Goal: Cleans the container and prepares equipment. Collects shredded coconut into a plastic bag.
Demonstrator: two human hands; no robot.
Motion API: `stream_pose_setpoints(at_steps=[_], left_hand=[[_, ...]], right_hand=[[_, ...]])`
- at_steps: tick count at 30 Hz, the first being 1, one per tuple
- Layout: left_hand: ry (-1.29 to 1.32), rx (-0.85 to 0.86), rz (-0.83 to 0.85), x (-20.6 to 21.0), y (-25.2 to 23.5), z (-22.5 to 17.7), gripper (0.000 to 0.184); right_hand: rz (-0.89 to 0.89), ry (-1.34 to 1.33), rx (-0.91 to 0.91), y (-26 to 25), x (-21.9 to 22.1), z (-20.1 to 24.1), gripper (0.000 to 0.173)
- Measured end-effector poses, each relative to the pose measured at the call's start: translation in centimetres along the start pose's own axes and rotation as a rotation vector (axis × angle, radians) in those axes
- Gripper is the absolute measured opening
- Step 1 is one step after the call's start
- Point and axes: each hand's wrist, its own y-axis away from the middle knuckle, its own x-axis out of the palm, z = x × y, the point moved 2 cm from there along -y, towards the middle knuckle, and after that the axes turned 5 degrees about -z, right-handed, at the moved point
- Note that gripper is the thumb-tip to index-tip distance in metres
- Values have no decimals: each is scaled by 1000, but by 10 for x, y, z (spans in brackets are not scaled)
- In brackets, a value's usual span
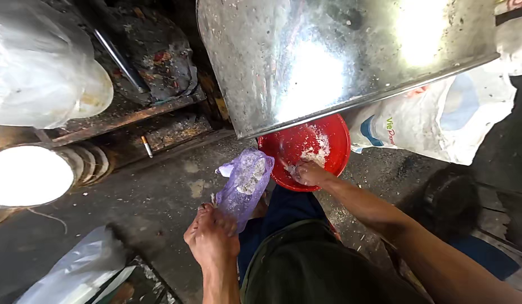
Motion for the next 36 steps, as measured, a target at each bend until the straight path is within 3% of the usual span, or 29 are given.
stream_pose_setpoints(at_steps=[1,4,6,8,11,14,20,24,28,30,33,34,36], left_hand=[[1,-2,-1,-1,1,-1,51],[12,2,-3,-1,1,-1,52],[10,8,-25,-5,3,0,52],[19,14,-45,-7,2,-1,52],[41,12,-41,-6,4,0,52],[58,24,-46,-6,6,0,51],[68,37,-70,-11,11,0,51],[64,28,-68,-12,14,-1,51],[74,22,-51,-14,17,-5,51],[82,14,-47,-14,19,-6,50],[72,-2,-32,-10,24,-8,49],[75,-1,-28,-9,26,-8,49],[86,18,-10,-7,28,-9,51]], right_hand=[[-39,-11,41,8,-14,-7,48],[-393,39,144,-11,-52,-52,53],[-482,63,258,-27,-52,-76,57],[-469,29,387,-27,-32,-66,68],[-244,-129,553,-7,2,-13,85],[-123,-206,515,-10,21,33,84],[-160,-296,213,-39,47,43,59],[-129,-287,129,-24,39,31,47],[-249,-532,-51,-1,8,35,41],[-395,-653,-223,26,-25,59,37],[-585,-701,-629,66,-74,117,35],[-577,-707,-765,73,-83,140,35],[-366,-632,-925,73,-96,180,33]])
